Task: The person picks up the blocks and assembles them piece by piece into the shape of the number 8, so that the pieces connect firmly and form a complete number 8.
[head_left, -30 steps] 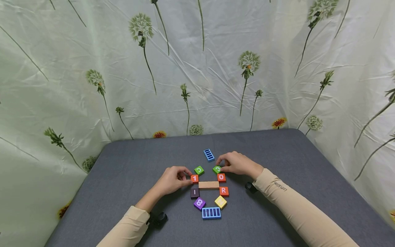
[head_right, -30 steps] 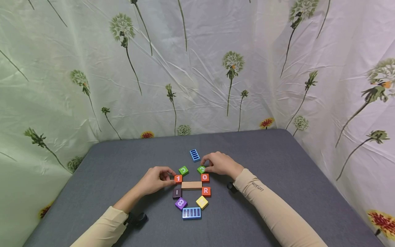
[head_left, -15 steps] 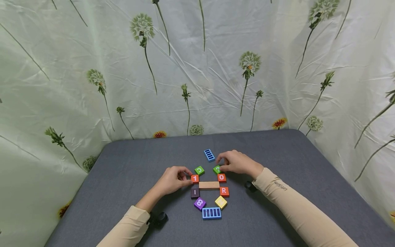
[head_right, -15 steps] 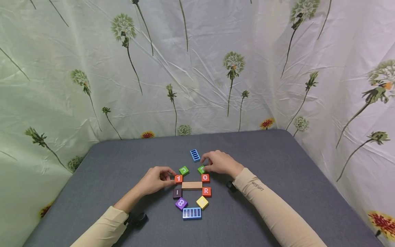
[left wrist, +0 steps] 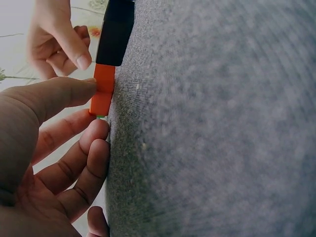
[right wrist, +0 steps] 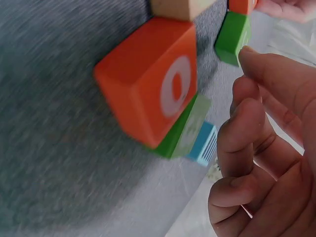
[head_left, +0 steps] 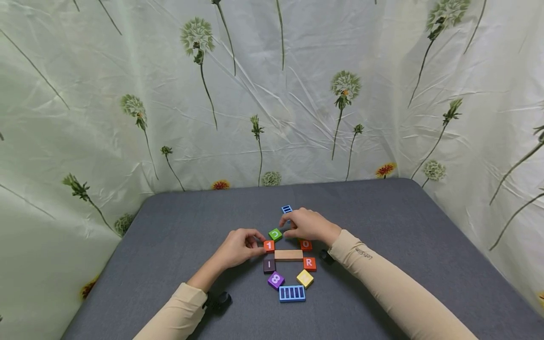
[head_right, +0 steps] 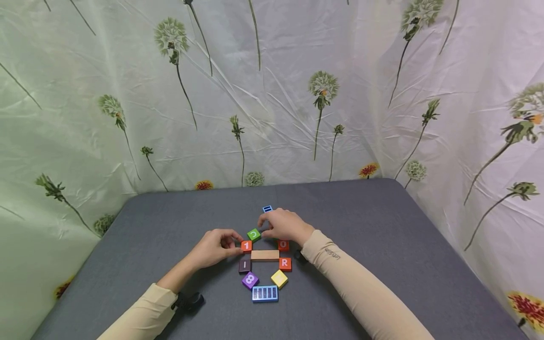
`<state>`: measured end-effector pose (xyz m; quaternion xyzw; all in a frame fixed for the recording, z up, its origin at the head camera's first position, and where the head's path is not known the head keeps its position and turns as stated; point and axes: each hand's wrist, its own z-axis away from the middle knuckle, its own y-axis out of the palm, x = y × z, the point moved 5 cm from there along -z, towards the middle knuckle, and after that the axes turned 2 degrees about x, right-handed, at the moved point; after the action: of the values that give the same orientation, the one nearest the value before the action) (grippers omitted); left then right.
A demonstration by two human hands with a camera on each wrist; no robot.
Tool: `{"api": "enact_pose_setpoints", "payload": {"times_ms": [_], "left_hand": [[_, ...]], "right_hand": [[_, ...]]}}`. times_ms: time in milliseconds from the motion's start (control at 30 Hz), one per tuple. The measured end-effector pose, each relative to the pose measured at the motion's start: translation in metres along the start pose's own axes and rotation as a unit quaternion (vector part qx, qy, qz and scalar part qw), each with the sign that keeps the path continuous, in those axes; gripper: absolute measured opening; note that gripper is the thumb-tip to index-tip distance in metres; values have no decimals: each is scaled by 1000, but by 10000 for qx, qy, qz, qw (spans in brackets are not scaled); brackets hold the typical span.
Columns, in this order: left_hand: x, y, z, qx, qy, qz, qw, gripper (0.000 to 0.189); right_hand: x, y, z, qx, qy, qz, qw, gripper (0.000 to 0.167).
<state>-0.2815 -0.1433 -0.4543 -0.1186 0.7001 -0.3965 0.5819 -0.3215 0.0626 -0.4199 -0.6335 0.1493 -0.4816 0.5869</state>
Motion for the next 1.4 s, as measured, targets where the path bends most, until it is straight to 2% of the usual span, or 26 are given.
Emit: {"api": "enact_pose_setpoints", "payload": {"times_ms": [333, 1233, 1400], "left_hand": [[-1, 0, 0, 65, 11, 45, 10000, 20], [-1, 0, 0, 57, 26, 59, 10000, 19], [0, 0, 0, 11, -26, 13, 10000, 19]], "right_hand": [[12, 6, -8, -73, -105, 234, 9996, 21], [16, 5, -11, -180, -290, 318, 9989, 23], [9, -5, -11, -316, -60, 276, 9991, 23]]}}
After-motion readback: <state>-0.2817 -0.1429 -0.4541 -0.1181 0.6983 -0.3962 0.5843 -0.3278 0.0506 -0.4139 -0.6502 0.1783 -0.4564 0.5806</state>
